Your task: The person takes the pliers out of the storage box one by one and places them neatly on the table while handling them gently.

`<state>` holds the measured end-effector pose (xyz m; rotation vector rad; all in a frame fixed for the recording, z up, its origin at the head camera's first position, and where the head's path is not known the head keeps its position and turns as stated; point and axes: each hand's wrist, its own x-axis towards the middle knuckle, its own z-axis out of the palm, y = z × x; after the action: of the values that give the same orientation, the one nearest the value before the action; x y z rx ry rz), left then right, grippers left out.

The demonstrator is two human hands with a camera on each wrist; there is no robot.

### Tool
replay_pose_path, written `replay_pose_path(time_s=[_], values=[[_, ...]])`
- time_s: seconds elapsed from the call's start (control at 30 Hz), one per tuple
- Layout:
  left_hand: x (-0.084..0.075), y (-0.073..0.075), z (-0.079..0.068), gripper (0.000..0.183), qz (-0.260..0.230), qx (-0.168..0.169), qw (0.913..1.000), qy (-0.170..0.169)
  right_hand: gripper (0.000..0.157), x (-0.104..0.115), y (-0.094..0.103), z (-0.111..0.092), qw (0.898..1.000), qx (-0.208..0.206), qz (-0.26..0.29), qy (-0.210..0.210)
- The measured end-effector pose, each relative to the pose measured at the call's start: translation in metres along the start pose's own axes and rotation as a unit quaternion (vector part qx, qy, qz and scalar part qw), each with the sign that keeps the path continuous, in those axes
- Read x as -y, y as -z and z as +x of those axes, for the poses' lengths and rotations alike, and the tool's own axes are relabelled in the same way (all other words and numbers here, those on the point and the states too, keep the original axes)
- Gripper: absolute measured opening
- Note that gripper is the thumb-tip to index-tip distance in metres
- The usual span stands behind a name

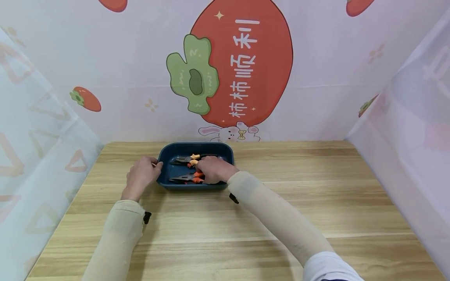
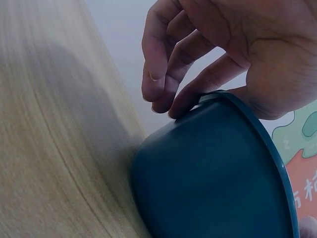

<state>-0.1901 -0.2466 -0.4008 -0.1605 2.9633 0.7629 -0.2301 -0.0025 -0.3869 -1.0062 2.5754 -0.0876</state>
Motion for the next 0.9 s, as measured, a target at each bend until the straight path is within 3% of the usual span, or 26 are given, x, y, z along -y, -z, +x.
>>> replay_pose_path(time_s=[0.43,0.67,0.9], values=[[0.001,-0.001,-0.001,0.043,-0.004,0.005,1.0,0.004,0.026,0.0,0.0,-0.004,1.0,-0.01,-0.016,-0.004],[0.001,-0.001,-0.001,0.043,-0.004,0.007,0.9999,0.006,0.036,-0.003,0.0,-0.005,0.998,-0.036,-0.053,0.001],[0.001,-0.001,-0.001,0.046,-0.006,0.008,0.9999,0.005,0.047,-0.006,0.008,-0.011,0.997,-0.058,-0.042,0.006]])
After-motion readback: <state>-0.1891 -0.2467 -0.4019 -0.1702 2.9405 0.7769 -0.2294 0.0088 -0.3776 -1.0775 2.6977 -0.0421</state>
